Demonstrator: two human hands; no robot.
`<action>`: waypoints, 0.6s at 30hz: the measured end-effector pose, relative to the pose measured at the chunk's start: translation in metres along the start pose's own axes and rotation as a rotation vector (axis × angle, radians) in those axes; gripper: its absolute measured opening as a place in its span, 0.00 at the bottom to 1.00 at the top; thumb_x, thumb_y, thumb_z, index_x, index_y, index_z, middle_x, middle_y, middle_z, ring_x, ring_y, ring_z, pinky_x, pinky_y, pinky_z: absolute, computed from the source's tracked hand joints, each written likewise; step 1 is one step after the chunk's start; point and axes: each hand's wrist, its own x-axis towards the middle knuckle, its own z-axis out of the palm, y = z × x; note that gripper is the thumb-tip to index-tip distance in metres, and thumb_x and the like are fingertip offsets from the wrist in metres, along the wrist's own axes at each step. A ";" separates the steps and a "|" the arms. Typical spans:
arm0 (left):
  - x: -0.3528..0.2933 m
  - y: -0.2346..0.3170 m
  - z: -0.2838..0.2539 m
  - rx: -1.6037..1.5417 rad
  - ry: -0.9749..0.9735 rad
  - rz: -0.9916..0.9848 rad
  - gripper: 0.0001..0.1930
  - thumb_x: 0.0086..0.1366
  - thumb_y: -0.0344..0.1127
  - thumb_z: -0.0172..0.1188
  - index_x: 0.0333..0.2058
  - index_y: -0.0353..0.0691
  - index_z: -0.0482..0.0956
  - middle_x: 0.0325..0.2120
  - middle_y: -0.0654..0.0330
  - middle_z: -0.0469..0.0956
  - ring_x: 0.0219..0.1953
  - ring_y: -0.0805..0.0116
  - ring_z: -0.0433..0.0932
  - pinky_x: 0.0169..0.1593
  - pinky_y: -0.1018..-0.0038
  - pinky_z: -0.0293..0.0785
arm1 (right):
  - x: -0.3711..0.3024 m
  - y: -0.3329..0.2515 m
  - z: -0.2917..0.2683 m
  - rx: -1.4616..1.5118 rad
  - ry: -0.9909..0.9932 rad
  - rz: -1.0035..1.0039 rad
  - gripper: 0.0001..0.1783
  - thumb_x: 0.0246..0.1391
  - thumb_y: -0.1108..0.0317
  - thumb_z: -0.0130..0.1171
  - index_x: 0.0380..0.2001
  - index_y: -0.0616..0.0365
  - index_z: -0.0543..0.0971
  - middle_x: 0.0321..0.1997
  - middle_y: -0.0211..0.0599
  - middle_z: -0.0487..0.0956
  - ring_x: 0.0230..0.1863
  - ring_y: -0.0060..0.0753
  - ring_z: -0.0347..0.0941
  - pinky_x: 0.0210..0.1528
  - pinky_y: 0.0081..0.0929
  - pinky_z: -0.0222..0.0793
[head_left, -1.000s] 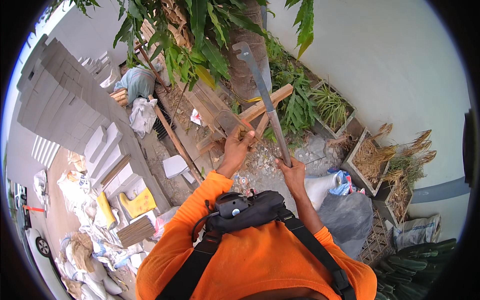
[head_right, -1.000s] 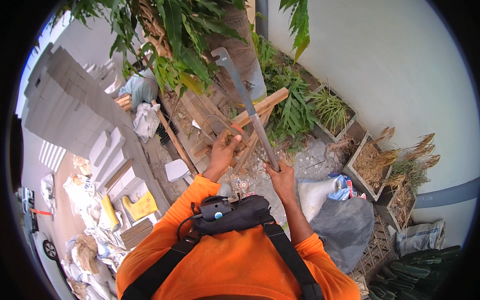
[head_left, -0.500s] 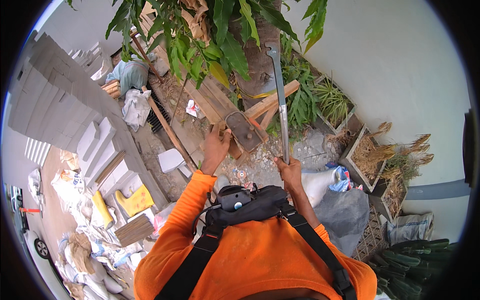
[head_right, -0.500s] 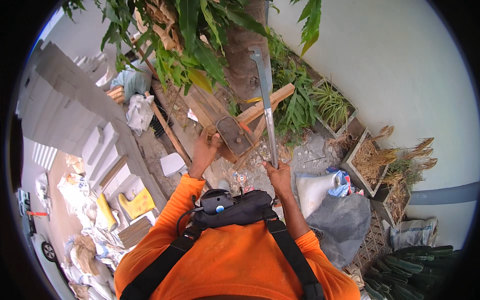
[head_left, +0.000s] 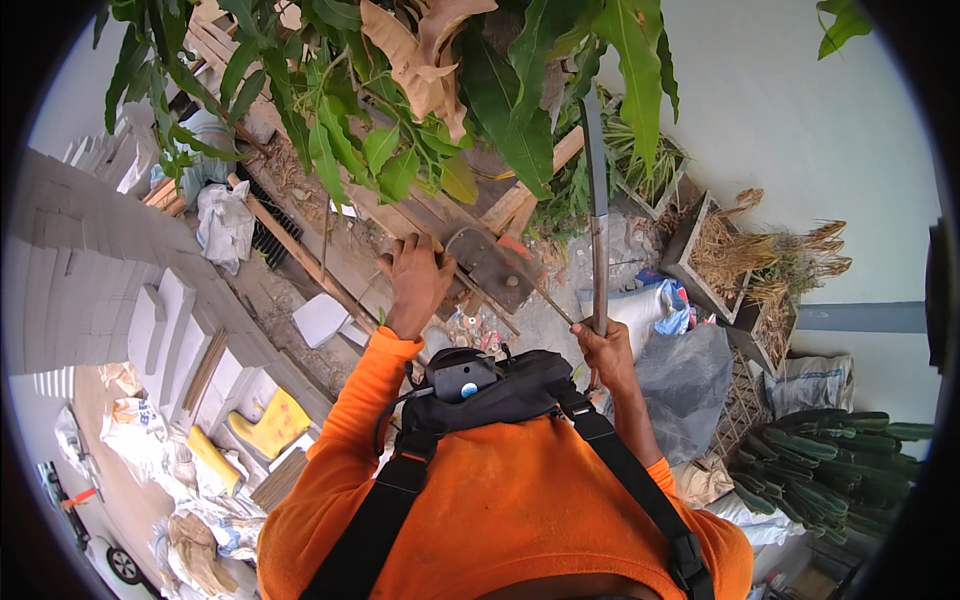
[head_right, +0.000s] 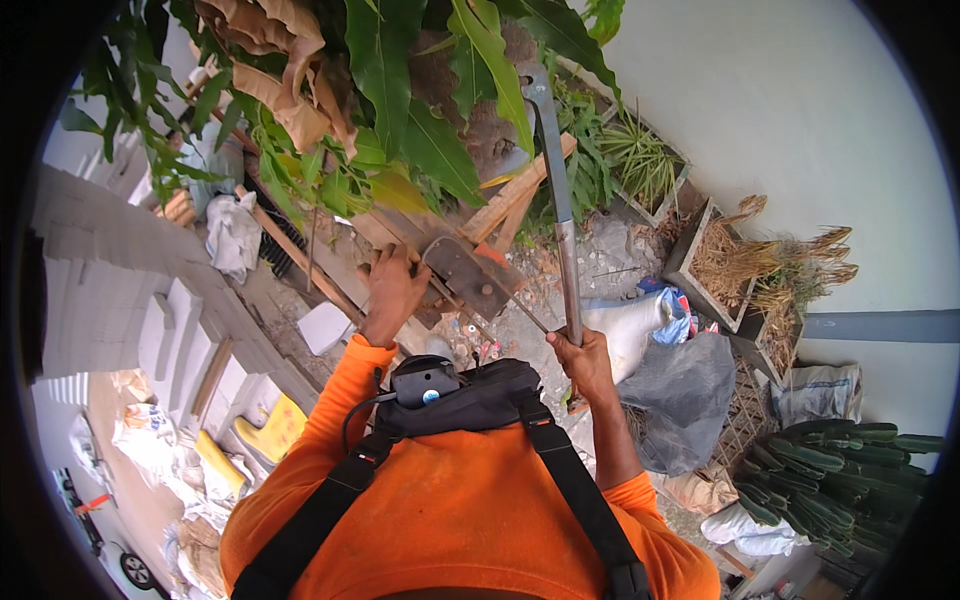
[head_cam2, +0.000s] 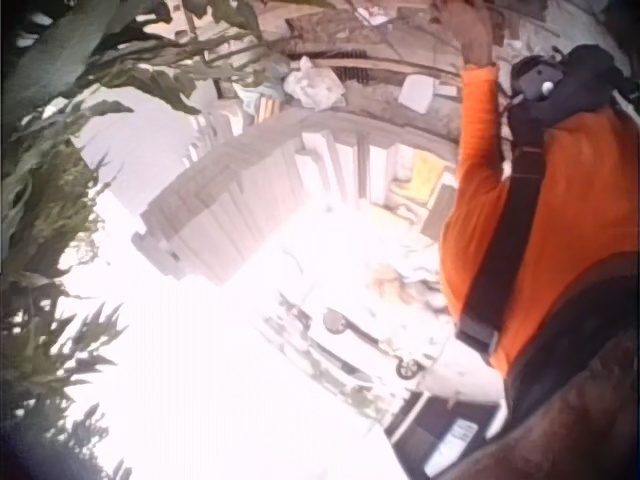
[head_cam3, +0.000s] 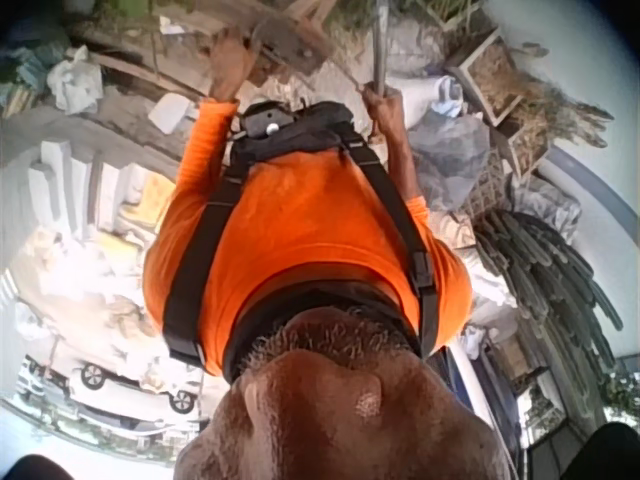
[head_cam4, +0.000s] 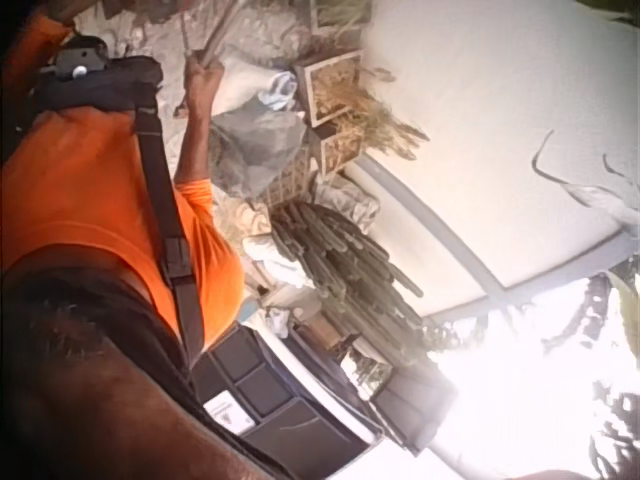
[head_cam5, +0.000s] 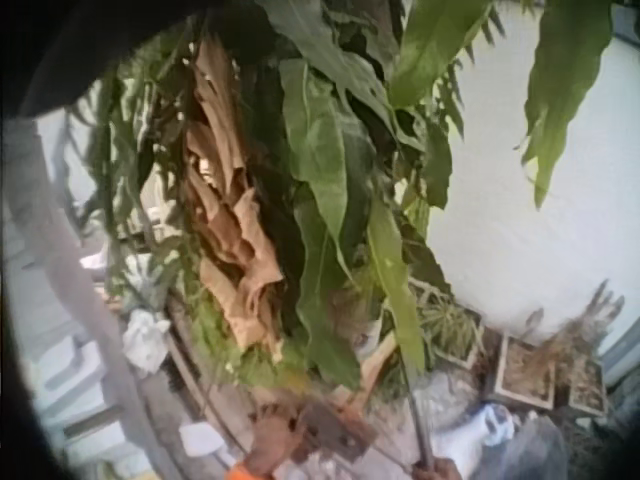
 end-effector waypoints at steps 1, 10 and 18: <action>0.001 -0.002 -0.002 -0.016 -0.021 0.010 0.12 0.58 0.40 0.67 0.38 0.42 0.79 0.43 0.53 0.78 0.50 0.47 0.73 0.53 0.42 0.58 | 0.000 0.007 0.002 0.013 -0.007 0.021 0.14 0.60 0.62 0.71 0.27 0.59 0.80 0.17 0.21 0.70 0.15 0.13 0.58 0.16 0.21 0.51; 0.014 -0.014 -0.001 -0.181 -0.083 0.382 0.30 0.63 0.49 0.65 0.62 0.46 0.73 0.61 0.52 0.67 0.67 0.45 0.61 0.63 0.35 0.51 | 0.011 0.018 0.008 0.045 -0.040 0.081 0.14 0.61 0.63 0.70 0.27 0.59 0.79 0.16 0.23 0.69 0.14 0.15 0.59 0.16 0.20 0.52; 0.007 0.001 -0.003 0.038 -0.198 0.533 0.33 0.67 0.63 0.58 0.69 0.62 0.70 0.70 0.55 0.60 0.75 0.48 0.51 0.69 0.34 0.41 | 0.009 0.036 -0.001 -0.014 0.106 -0.010 0.19 0.63 0.54 0.69 0.28 0.59 0.80 0.16 0.23 0.70 0.14 0.13 0.59 0.16 0.19 0.52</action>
